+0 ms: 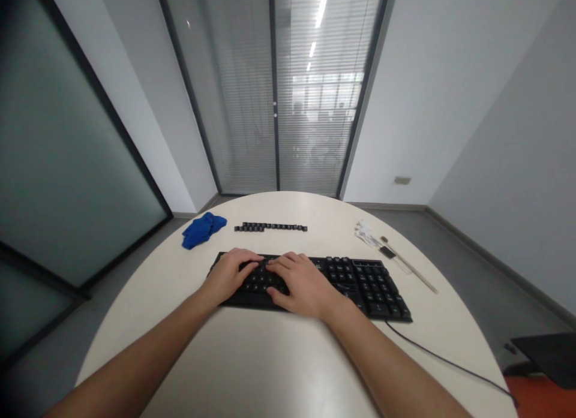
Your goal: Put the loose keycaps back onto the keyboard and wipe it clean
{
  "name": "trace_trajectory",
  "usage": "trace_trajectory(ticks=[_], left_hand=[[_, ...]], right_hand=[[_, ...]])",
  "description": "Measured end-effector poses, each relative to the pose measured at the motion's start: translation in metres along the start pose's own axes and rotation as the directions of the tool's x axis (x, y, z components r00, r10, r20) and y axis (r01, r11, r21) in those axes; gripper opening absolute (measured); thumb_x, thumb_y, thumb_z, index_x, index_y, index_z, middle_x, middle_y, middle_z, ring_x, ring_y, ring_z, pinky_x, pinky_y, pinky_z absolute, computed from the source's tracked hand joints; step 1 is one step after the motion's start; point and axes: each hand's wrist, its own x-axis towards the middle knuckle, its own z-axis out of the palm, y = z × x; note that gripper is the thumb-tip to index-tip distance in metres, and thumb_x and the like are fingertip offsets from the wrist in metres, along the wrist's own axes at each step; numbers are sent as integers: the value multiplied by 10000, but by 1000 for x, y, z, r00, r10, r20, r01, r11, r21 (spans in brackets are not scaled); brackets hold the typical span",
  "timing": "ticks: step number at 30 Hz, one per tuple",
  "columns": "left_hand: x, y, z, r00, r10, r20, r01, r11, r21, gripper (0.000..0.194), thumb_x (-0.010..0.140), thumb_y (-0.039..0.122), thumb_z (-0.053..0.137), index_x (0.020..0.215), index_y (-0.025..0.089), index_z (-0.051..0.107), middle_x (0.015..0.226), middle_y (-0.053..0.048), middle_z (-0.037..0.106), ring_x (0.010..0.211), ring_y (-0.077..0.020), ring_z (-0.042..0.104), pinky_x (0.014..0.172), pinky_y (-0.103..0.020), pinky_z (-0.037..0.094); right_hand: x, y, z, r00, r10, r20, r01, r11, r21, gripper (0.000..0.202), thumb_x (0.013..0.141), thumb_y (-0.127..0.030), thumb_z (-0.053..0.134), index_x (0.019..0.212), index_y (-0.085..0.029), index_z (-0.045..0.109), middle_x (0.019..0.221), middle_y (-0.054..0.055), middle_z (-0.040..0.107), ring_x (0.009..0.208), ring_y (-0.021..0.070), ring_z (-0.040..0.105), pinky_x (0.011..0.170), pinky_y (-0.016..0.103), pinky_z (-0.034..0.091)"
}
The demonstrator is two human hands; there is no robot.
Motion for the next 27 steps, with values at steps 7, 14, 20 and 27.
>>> trace_trajectory(ticks=[7,14,20,27], left_hand=[[-1,-1,1,998,50,29,-52,997,48,208,941,143,615,1059,236,759,1096,-23,743,1019,-221,653,959,-392,493],[0,-5,0,999,42,22,-43,998,55,200,943,153,599,1067,229,736,1048,-22,761,1010,-227,658,956,-391,505],[0,-6,-7,998,31,52,-34,997,63,196,957,204,576,1099,224,709,1075,-38,746,1039,-222,656,970,-375,512],[-7,11,-30,973,65,220,-99,985,144,325,1005,245,465,1260,223,664,1235,-64,698,1125,-220,644,1014,-368,497]], right_hand=[[-1,0,1,1000,-18,-6,18,1000,7,442,909,-336,616,1329,-196,600,1310,109,649,1192,287,549,1032,481,420],[-1,-3,-2,998,-56,29,56,998,3,466,948,-323,568,1402,-219,560,1435,87,585,1256,287,521,1069,500,408],[-1,-3,-2,993,-97,65,96,995,10,453,982,-319,520,1424,-226,549,1466,59,564,1315,283,488,1098,497,403],[0,-5,-4,995,-63,84,60,998,33,475,981,-386,535,1424,-215,552,1444,77,583,1319,288,486,1113,494,394]])
